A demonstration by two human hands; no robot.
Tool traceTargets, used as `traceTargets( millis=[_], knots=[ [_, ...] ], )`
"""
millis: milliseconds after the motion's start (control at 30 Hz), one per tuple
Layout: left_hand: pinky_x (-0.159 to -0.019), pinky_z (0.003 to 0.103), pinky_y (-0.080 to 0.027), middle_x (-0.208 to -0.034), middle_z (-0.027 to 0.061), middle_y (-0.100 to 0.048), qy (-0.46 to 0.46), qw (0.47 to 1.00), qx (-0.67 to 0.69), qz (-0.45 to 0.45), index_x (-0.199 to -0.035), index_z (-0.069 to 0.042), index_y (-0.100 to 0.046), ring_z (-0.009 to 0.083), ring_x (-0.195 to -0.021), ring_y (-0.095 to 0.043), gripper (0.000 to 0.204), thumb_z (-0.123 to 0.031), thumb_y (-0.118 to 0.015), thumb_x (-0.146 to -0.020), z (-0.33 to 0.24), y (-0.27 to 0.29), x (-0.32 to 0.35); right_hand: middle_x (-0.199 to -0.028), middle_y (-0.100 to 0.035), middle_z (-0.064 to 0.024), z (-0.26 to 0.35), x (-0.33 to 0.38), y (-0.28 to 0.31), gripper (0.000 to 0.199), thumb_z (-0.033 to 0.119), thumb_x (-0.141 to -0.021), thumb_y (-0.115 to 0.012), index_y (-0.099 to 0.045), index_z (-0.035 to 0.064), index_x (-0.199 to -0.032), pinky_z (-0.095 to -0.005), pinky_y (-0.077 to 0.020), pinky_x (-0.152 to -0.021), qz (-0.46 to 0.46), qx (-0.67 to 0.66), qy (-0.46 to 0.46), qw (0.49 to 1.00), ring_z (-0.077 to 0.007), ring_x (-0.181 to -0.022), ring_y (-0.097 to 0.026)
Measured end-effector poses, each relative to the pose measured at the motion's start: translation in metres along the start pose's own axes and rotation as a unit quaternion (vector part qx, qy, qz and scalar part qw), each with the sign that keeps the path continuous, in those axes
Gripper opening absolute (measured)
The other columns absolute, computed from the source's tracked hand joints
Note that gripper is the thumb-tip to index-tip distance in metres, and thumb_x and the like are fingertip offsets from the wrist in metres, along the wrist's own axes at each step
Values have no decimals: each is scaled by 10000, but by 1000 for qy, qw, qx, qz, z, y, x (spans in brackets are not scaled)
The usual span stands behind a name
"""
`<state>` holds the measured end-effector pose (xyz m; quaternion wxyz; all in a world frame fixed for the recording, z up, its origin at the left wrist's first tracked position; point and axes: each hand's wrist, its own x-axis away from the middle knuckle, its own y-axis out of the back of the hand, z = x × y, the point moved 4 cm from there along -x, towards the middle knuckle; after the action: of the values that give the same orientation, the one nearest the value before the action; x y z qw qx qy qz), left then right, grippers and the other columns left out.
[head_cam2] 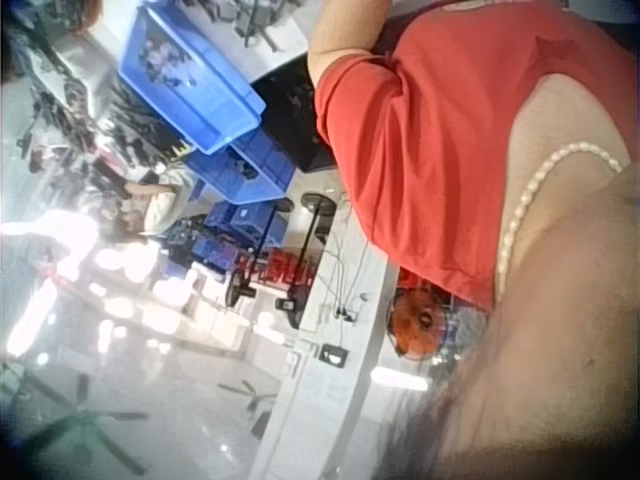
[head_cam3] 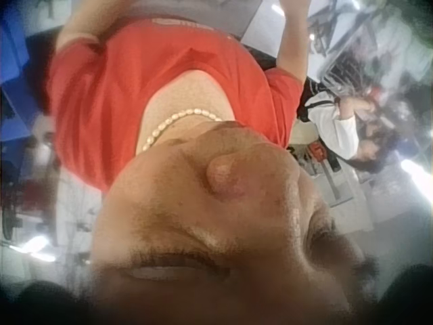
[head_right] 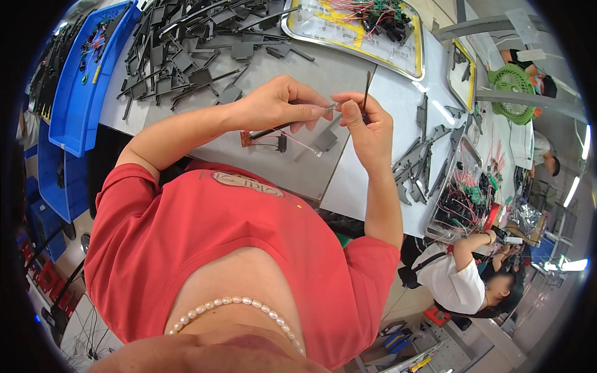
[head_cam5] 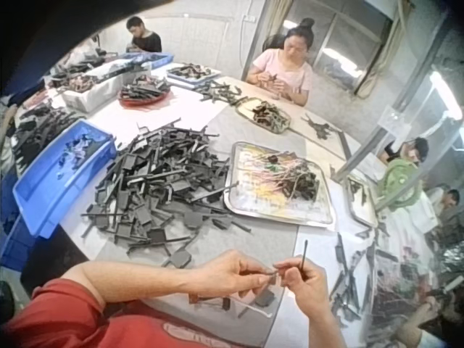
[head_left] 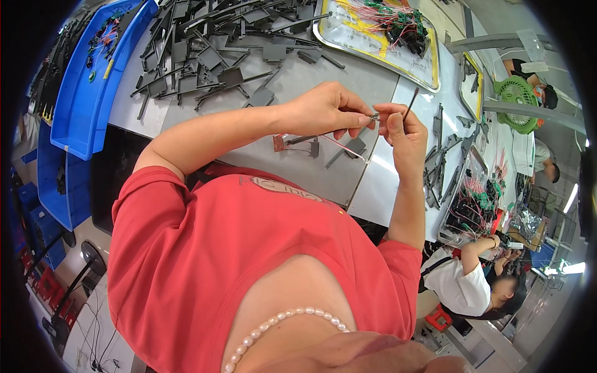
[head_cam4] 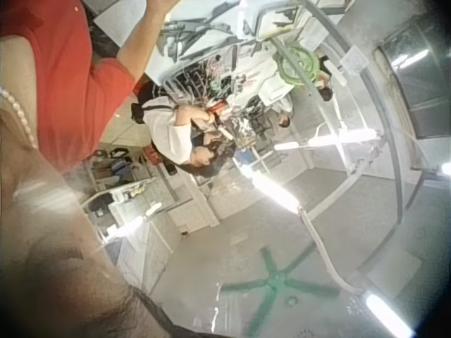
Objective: The person is assembling small electronic components at an industrial workbench.
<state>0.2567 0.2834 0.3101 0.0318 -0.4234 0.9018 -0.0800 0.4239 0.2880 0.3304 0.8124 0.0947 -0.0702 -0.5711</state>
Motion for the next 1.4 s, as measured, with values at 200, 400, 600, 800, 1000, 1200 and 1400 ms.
traceTargets(
  millis=[200,400,600,800,1000,1200,1400],
  knots=[
    [-480,226,-423,-651,17,-609,6,997,-64,-51,-910,4,-663,70,-512,-494,229,-199,-570,-863,3,-1,4,-671,-564,20,-1,6,-13,229,248,-849,-644,-621,20,-845,-171,-356,-528,-67,43,-22,997,-33,-586,-454],
    [-449,248,-403,-578,34,-592,-23,991,-73,-105,-836,-6,-674,82,-480,-488,210,-197,-588,-846,2,-5,3,-630,-529,23,-6,7,-22,191,197,-881,-597,-609,10,-845,-161,-279,-468,-121,-45,6,992,-18,-527,-405],
    [-459,225,-397,-633,25,-595,-151,956,-209,-139,-912,-7,-676,63,-518,-485,226,-209,-591,-858,8,-3,4,-631,-519,20,-12,9,-27,192,193,-892,-579,-595,10,-837,-162,-285,-473,-177,9,52,983,-28,-525,-406],
    [-478,280,-403,-577,67,-599,-24,984,-121,-131,-782,-9,-661,126,-468,-478,176,-167,-589,-809,0,5,9,-763,-611,-28,-5,7,-17,208,168,-887,-583,-637,8,-1009,-173,-379,-528,-43,-62,-9,997,-54,-630,-525],
    [-482,278,-409,-586,72,-602,-65,975,-164,-137,-859,-30,-685,125,-482,-497,174,-160,-585,-801,-8,3,12,-808,-619,-42,11,4,-11,166,75,-855,-597,-649,6,-997,-203,-439,-604,16,76,44,996,-89,-666,-568],
    [-489,296,-418,-596,104,-600,-88,968,-200,-126,-896,-38,-685,174,-471,-502,178,-144,-591,-789,-7,2,13,-791,-618,-47,12,2,-8,156,55,-849,-595,-649,3,-985,-204,-442,-591,48,81,54,994,-92,-654,-576],
    [-500,298,-434,-636,146,-609,-121,954,-239,-139,-878,-44,-691,202,-482,-535,164,-142,-617,-769,-4,4,12,-780,-615,-50,16,0,-13,135,51,-840,-599,-643,-16,-947,-208,-439,-564,42,140,64,987,-93,-632,-574]
  ],
)
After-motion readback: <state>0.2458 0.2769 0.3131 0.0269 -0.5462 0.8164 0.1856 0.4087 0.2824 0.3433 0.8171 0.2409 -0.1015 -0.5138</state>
